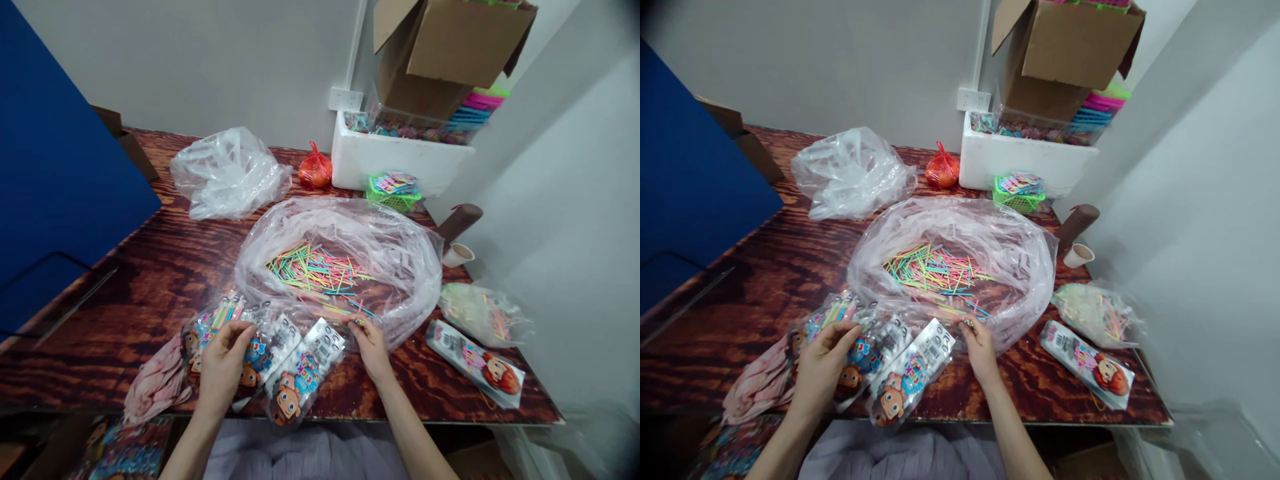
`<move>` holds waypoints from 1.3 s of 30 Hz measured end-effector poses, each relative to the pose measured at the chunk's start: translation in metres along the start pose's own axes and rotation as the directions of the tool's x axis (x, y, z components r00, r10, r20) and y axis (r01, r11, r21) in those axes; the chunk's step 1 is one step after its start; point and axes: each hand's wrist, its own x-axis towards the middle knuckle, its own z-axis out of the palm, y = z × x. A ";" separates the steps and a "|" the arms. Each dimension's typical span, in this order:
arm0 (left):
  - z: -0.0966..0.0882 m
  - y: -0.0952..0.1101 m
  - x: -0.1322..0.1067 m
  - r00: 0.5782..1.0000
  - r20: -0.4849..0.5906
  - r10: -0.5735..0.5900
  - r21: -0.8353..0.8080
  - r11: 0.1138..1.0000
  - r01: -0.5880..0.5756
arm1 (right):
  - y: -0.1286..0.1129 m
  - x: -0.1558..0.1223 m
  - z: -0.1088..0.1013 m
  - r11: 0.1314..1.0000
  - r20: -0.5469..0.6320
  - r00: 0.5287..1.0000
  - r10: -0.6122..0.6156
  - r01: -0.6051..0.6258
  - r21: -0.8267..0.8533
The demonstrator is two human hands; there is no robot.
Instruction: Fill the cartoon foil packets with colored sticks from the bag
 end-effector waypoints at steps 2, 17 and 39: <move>-0.003 -0.001 -0.001 1.000 -0.016 -0.022 -0.011 1.000 0.021 | 0.000 0.001 -0.001 1.000 -0.003 1.000 0.006 -0.006 0.017; 0.003 0.020 -0.006 0.996 0.083 -0.020 -0.056 0.998 0.025 | -0.034 0.064 -0.013 0.424 -0.154 0.935 0.320 -0.286 -0.859; 0.033 0.035 -0.023 0.915 0.383 0.123 -0.044 0.992 -0.115 | -0.108 0.057 0.052 0.631 0.291 0.935 0.202 -0.352 0.692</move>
